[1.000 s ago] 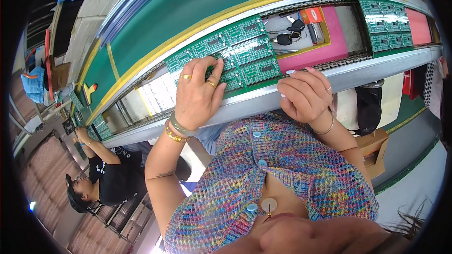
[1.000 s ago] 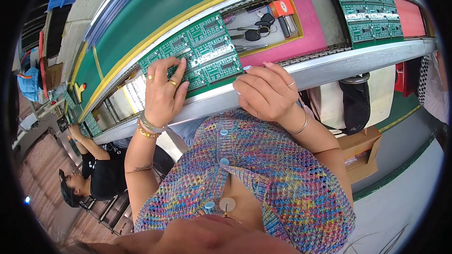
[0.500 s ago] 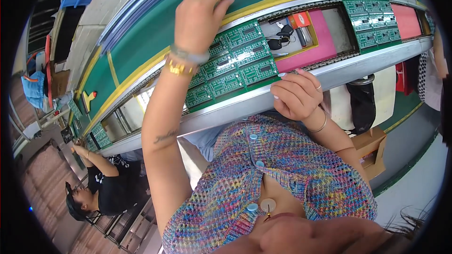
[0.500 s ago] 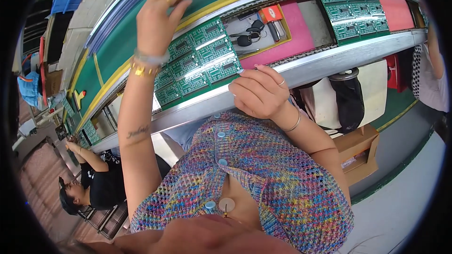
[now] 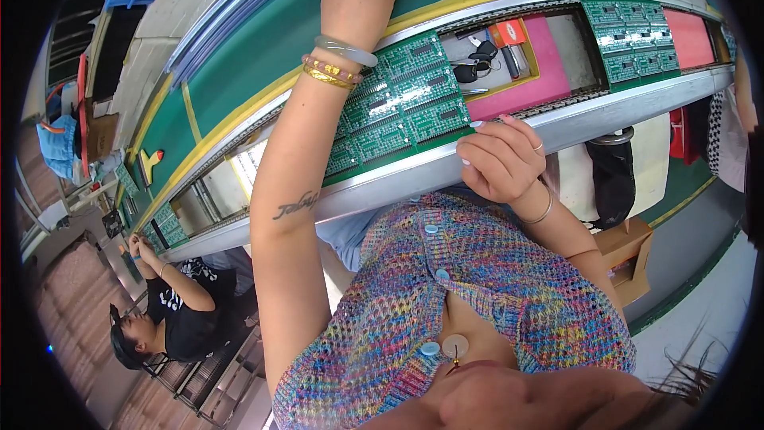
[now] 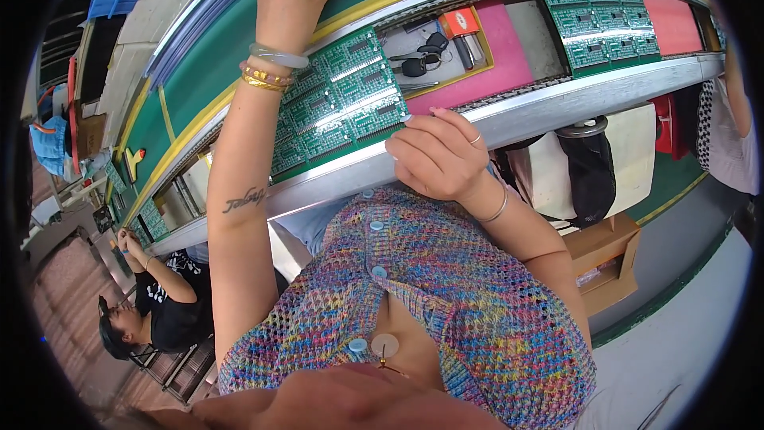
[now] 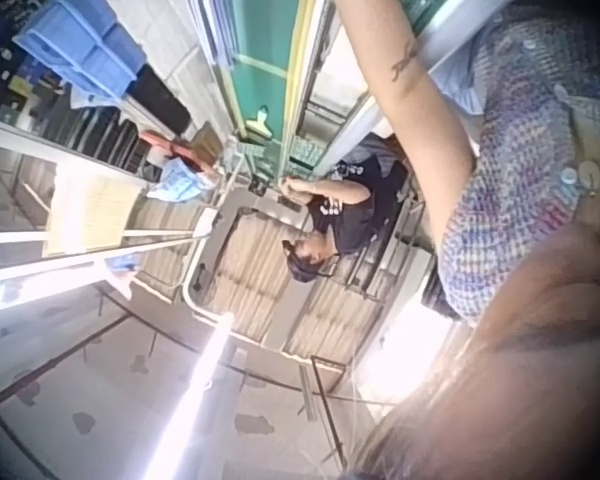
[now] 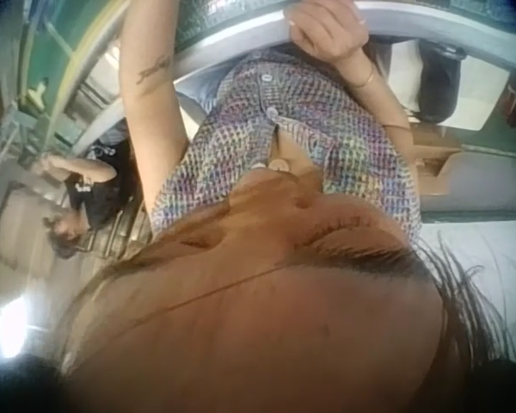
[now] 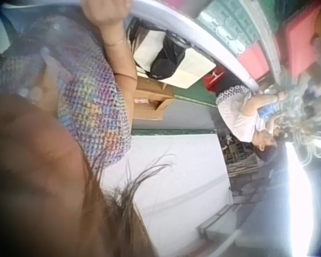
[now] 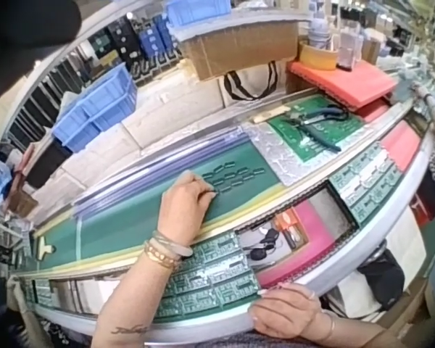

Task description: The person repeatedly picks integrated circuit chips from the tray and inserts them into circuit boards by hand, then pushes the circuit boards along the assembly line conveyor.

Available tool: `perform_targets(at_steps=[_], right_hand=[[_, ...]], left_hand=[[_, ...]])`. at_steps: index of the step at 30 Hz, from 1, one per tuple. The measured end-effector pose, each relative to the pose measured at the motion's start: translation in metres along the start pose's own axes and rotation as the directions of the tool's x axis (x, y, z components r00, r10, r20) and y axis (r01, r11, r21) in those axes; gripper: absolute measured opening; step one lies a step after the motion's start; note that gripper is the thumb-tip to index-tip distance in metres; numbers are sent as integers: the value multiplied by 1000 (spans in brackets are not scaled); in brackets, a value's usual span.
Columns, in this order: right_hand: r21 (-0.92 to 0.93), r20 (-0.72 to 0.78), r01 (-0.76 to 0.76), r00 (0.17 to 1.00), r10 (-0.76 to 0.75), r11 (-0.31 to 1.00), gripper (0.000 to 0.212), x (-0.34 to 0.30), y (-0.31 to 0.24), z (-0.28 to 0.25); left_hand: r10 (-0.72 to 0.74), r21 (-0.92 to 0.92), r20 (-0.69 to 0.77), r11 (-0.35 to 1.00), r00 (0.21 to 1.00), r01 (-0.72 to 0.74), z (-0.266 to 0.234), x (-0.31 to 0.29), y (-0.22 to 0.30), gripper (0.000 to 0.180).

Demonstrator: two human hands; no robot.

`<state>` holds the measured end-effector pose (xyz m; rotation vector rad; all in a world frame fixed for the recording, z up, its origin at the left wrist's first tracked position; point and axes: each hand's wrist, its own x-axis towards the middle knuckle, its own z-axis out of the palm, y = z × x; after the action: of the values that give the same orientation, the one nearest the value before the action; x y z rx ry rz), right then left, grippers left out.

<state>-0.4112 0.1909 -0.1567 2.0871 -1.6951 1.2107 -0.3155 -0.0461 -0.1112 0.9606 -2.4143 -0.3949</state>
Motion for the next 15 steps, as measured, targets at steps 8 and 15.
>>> perform_targets(at_steps=[8,15], right_hand=[[11,11,-17,1000,17,1000,10,-1,1,-3],[7,56,-1,998,0,1000,13,3,1,-7]], left_hand=[[135,-43,57,990,989,-133,-57,-90,34,16],[-3,-31,136,1000,991,7,-49,-155,43,17]])
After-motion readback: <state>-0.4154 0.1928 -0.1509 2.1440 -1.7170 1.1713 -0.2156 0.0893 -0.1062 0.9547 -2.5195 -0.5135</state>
